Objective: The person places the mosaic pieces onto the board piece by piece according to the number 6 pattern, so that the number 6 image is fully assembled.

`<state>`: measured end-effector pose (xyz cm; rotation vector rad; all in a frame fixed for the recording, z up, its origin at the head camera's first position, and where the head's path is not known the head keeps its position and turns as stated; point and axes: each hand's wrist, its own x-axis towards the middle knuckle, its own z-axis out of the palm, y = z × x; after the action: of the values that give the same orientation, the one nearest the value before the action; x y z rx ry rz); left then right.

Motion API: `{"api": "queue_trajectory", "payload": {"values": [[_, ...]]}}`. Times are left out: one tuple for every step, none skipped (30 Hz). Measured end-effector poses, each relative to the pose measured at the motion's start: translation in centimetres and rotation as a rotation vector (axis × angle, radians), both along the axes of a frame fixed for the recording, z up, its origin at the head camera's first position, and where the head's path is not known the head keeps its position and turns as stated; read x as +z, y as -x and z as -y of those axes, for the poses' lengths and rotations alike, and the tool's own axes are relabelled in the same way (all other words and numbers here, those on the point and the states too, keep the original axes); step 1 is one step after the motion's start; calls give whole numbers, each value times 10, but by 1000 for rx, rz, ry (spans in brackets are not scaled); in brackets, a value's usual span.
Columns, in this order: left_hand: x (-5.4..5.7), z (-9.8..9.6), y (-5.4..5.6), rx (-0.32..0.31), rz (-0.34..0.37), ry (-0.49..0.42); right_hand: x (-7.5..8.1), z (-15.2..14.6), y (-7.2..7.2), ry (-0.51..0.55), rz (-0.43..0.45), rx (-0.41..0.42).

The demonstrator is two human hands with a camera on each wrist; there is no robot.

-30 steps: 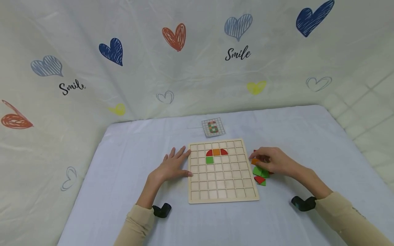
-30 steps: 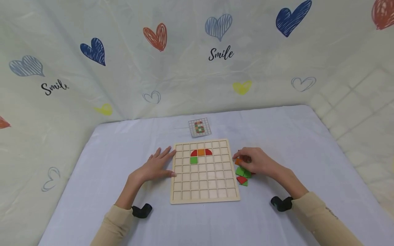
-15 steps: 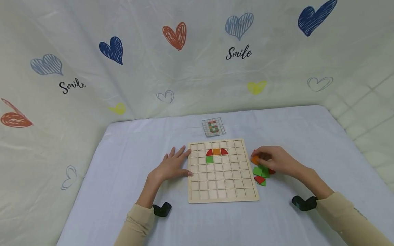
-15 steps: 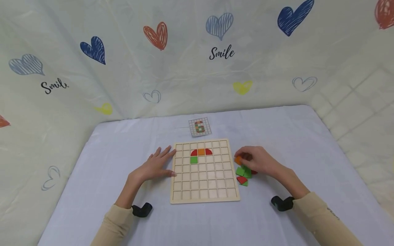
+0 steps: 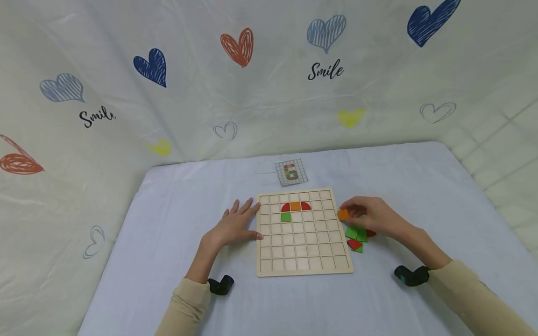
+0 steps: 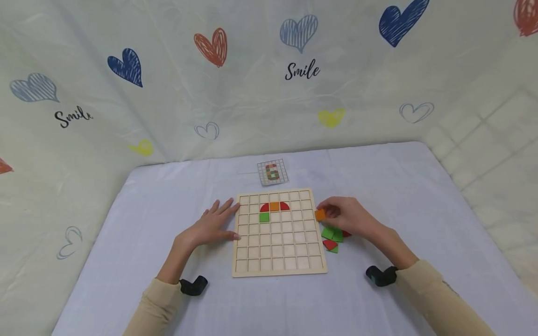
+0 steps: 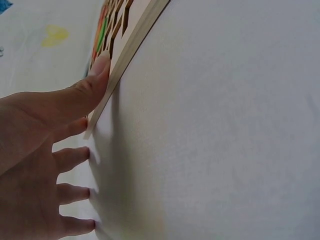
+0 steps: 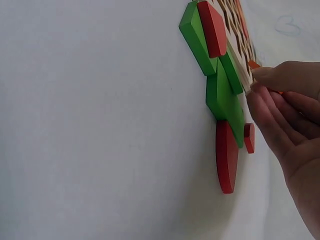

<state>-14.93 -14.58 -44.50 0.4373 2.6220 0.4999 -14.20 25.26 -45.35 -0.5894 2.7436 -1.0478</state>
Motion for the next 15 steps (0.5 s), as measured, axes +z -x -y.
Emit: {"api": "queue_trajectory", "payload": {"values": [[0, 0, 0, -1, 0, 0, 1, 2, 0, 0, -9, 5], [0, 0, 0, -2, 0, -3, 2, 3, 0, -1, -20, 10], [0, 1, 0, -5, 0, -6, 3, 5, 1, -4, -33, 14], [0, 1, 0, -7, -2, -8, 3, 7, 1, -8, -48, 19], [0, 1, 0, -10, -2, -10, 3, 9, 1, -12, -61, 21], [0, 2, 0, -12, -3, -12, 3, 10, 2, -15, -73, 20], [0, 2, 0, -15, -5, -15, 3, 12, 2, -19, -80, 19], [0, 2, 0, -18, -6, -16, 3, 13, 3, -23, -89, 21], [0, 2, 0, -19, -8, -17, 3, 15, 3, -26, -97, 23], [0, 3, 0, -20, -8, -16, 3, 16, 4, -27, -101, 27], [0, 3, 0, -20, -7, -14, 3, 18, 4, -26, -104, 33], [0, 3, 0, -20, -8, -13, 3, 19, 5, -29, -106, 40], [0, 3, 0, -19, -11, -12, 3, 21, 5, -32, -109, 50], [0, 3, 0, -18, -10, -9, 3, 22, 5, -33, -111, 58], [0, 2, 0, -17, -10, -5, 4, 24, 6, -33, -110, 64]]}}
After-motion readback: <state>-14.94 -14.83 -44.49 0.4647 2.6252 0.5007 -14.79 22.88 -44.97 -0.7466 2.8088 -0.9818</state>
